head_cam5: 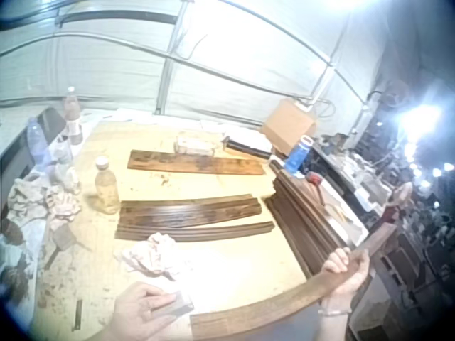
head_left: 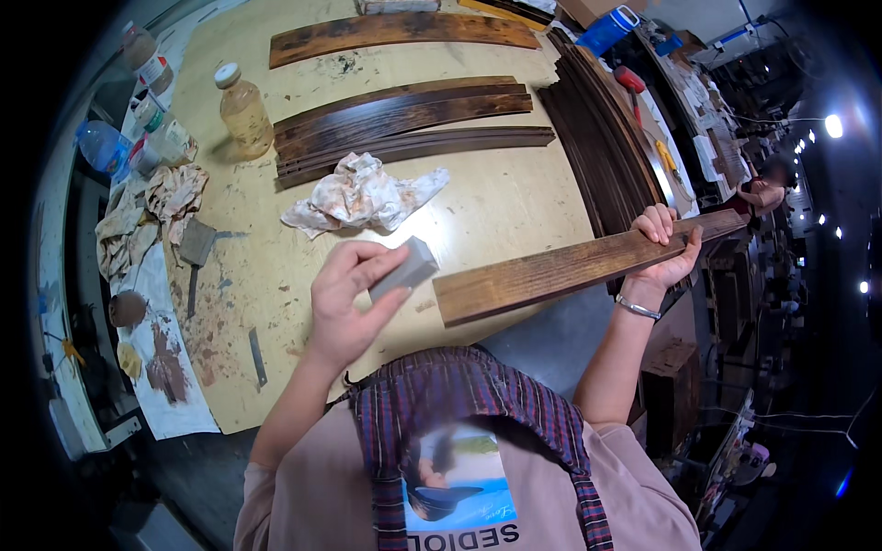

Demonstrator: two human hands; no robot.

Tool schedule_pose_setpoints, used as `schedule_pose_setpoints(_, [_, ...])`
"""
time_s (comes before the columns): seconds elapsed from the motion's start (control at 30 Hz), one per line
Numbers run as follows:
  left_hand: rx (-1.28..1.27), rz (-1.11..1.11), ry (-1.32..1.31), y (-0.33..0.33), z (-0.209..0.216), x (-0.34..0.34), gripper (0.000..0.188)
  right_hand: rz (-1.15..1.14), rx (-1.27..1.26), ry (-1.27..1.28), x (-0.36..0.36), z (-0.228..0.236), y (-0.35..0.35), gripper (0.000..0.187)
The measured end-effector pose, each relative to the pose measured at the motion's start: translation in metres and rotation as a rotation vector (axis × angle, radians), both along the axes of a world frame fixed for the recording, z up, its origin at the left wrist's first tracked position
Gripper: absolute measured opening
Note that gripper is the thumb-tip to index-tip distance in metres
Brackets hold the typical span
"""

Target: The person repeatedly sands and wipes long wooden planks on a workbench. They use a sanding block to smooth the edges and a cloth to wipe the surfaces, handling each plank one at a time and stacking finished pieces.

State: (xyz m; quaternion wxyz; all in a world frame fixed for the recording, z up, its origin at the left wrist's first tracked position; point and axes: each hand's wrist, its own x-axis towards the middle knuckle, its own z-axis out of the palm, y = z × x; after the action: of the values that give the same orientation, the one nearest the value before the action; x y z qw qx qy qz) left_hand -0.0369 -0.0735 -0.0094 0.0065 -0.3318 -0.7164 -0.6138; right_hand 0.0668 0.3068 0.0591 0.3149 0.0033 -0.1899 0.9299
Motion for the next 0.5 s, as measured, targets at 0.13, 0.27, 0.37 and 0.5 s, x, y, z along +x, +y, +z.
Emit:
schedule_pose_setpoints(0.13, [-0.102, 0.143, -0.044, -0.018, -0.025, -0.006, 0.044, 0.093, -0.055, 0.023, -0.007, -0.001, -0.002, 0.034])
schedule_pose_setpoints(0.27, [-0.230, 0.422, -0.016, -0.076, -0.035, -0.002, 0.036, 0.132, -0.067, 0.022, -0.001, -0.007, 0.005, 0.033])
schedule_pose_setpoints(0.37, [-0.334, 0.797, -0.106, -0.152, -0.065, 0.002, 0.032, 0.062, -0.002, -0.051, 0.008, -0.018, 0.018, 0.031])
schedule_pose_setpoints(0.5, [-0.526, 1.266, -0.075, -0.284, -0.121, 0.025, 0.028, 0.051, 0.058, -0.093, 0.004, -0.027, 0.016, 0.028])
